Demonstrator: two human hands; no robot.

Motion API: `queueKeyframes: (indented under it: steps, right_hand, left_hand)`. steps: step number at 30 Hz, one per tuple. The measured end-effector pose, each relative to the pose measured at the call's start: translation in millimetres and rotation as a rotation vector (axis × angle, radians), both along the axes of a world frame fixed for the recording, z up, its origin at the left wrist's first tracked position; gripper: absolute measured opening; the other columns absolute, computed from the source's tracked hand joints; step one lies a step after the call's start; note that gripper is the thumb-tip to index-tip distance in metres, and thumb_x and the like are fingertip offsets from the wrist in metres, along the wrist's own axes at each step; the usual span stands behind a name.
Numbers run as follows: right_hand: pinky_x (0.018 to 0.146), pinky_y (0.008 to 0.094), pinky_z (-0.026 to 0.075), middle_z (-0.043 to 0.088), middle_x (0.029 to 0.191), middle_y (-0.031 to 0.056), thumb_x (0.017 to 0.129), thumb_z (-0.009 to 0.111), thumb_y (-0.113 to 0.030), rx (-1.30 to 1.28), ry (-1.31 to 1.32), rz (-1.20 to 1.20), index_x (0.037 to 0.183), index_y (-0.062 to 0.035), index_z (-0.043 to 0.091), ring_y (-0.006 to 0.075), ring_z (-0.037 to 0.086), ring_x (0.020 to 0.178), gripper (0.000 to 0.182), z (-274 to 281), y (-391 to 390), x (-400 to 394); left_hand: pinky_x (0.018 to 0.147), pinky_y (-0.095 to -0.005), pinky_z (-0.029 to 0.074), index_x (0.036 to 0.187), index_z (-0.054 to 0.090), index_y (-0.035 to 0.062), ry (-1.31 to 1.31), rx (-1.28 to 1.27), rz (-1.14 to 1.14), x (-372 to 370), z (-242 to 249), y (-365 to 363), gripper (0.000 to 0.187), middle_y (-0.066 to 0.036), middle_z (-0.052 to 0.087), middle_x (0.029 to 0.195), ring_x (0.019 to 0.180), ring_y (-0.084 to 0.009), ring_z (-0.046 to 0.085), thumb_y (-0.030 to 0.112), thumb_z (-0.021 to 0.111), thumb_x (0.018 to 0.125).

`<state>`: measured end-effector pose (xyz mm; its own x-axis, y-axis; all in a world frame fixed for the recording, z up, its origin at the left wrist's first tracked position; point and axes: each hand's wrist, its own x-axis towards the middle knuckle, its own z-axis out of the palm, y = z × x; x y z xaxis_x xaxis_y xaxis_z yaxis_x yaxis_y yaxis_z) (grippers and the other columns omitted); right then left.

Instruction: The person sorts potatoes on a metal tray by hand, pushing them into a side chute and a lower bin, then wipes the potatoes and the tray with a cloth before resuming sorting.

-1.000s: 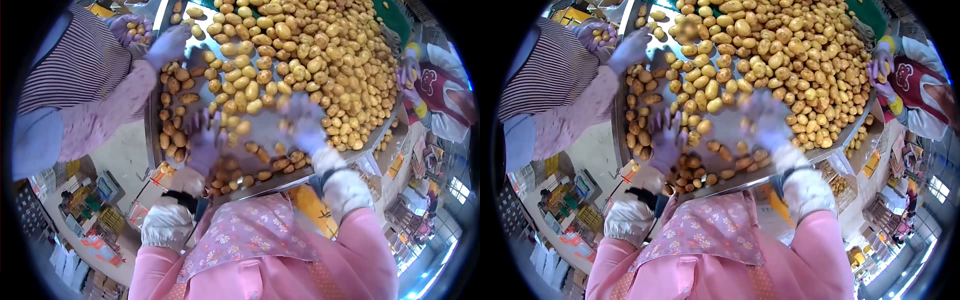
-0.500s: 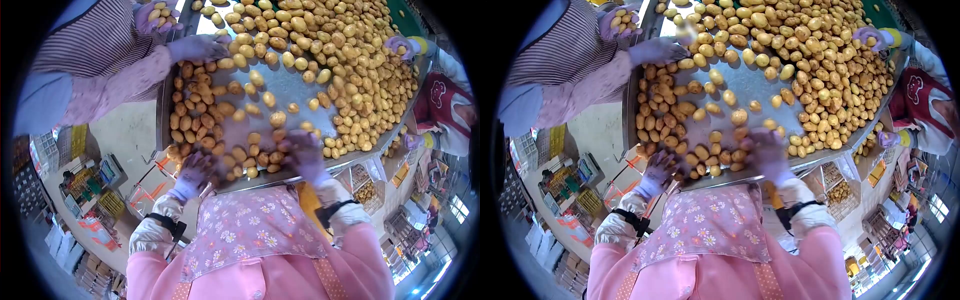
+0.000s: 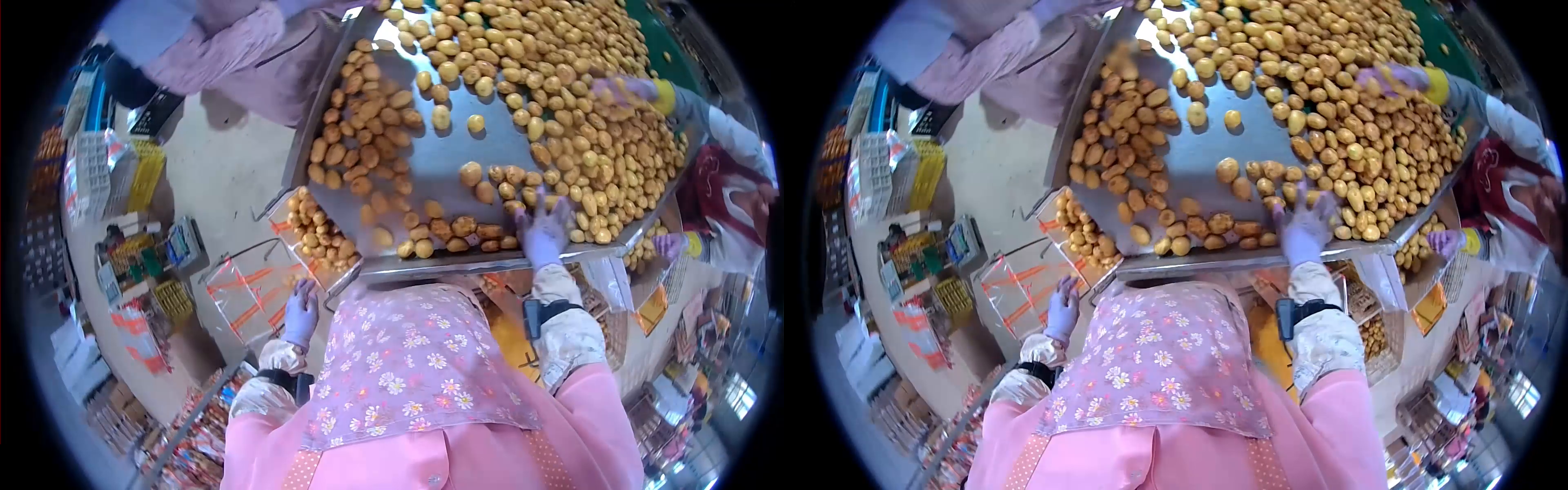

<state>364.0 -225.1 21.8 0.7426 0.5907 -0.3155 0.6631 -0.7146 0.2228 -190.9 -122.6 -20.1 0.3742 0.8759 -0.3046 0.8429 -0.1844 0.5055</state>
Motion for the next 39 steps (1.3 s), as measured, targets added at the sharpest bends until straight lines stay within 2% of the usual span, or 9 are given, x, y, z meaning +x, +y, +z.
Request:
queueKeyframes:
  steps: [9,13,21,27,29,31,32,35,39]
  right_hand:
    - [0.114,0.0556,0.039,0.022,0.168,0.0165,0.093,0.061,-0.056,0.107,0.514,0.358,0.16,-0.0304,0.03,0.0486,0.028,0.148,0.079,-0.8,91.6,-197.9]
    - [0.111,0.0535,0.042,0.041,0.16,0.0089,0.097,0.058,-0.043,0.34,0.82,0.856,0.146,-0.0262,0.054,0.04,0.045,0.138,0.052,-48.0,78.1,-197.2]
    - [0.111,0.0477,0.036,0.057,0.146,0.0053,0.102,0.046,-0.036,0.169,0.359,0.691,0.132,-0.0237,0.064,0.0273,0.049,0.137,0.037,-6.5,-13.8,-100.1]
    - [0.119,0.0505,0.029,0.041,0.158,0.0155,0.101,0.046,-0.038,0.142,-0.021,0.329,0.151,-0.0168,0.046,0.0408,0.035,0.145,0.055,-17.0,-83.1,-95.0]
    - [0.124,0.0533,0.023,0.027,0.165,0.0231,0.099,0.05,-0.043,0.244,0.001,0.315,0.16,-0.017,0.032,0.0507,0.024,0.149,0.069,-32.8,-98.5,-109.9]
    - [0.128,0.0465,0.013,0.018,0.166,0.029,0.099,0.05,-0.047,0.175,0.063,0.382,0.163,-0.0081,0.022,0.0408,0.014,0.156,0.079,-30.9,-99.7,-152.1]
    - [0.125,0.0464,0.021,0.018,0.166,0.0299,0.099,0.054,-0.046,0.358,0.266,0.285,0.163,-0.0088,0.022,0.0436,0.021,0.154,0.08,-32.3,-101.4,-178.4]
    - [0.12,0.0489,0.032,0.034,0.159,0.0282,0.097,0.061,-0.04,0.219,0.43,0.427,0.148,-0.0212,0.053,0.046,0.037,0.145,0.055,-17.9,-102.8,-236.8]
    - [0.12,0.0465,0.033,0.041,0.158,0.0215,0.097,0.063,-0.04,0.142,0.43,0.534,0.143,-0.0198,0.058,0.0435,0.039,0.145,0.051,23.2,-115.5,-274.7]
  left_hand:
    - [0.087,-0.0422,0.053,0.123,0.065,0.0045,0.097,-0.445,0.668,-67.5,61.7,-169.7,0.031,-0.018,0.07,0.104,0.098,-0.0355,0.068,0.022,0.059,0.099]
    - [0.083,-0.0418,0.053,0.124,0.065,0.008,0.084,-0.365,0.478,-173.7,-66.6,-273.4,0.031,-0.017,0.07,0.102,0.092,-0.0304,0.068,0.026,0.06,0.099]
    - [0.069,-0.04,0.054,0.116,0.068,0.0045,-0.092,-0.48,0.712,-150.9,-27.4,-197.9,0.042,-0.016,0.069,0.083,0.069,-0.0274,0.068,0.041,0.052,0.103]
    - [0.082,-0.0453,0.051,0.13,0.064,0.0119,0.051,-0.631,1.003,-285.1,-202.6,-182.0,0.05,-0.011,0.074,0.11,0.093,-0.0288,0.065,0.05,0.042,0.105]
    - [0.096,-0.0441,0.047,0.143,0.051,0.0156,-0.665,-0.691,1.521,-300.4,-199.3,-168.1,0.053,-0.007,0.065,0.132,0.115,-0.0247,0.062,0.05,0.039,0.105]
    - [0.098,-0.0455,0.047,0.141,0.052,0.0189,-0.715,-0.687,1.587,-320.9,-208.8,-155.0,0.052,-0.005,0.062,0.136,0.122,-0.0247,0.059,0.054,0.036,0.106]
    - [0.1,-0.0468,0.048,0.139,0.054,0.0222,-0.743,-0.673,1.664,-328.9,-214.8,-148.0,0.052,-0.003,0.059,0.14,0.129,-0.0247,0.056,0.057,0.034,0.106]
    - [0.104,-0.0448,0.045,0.141,0.049,0.0211,-1.148,-0.669,1.795,-339.8,-232.8,-121.1,0.053,-0.002,0.052,0.141,0.134,-0.0204,0.048,0.058,0.04,0.104]
    - [0.106,-0.0452,0.043,0.131,0.054,0.0111,-1.141,-0.797,2.0,-305.5,-171.0,-68.3,0.047,-0.007,0.057,0.139,0.138,-0.0231,0.048,0.042,0.044,0.097]
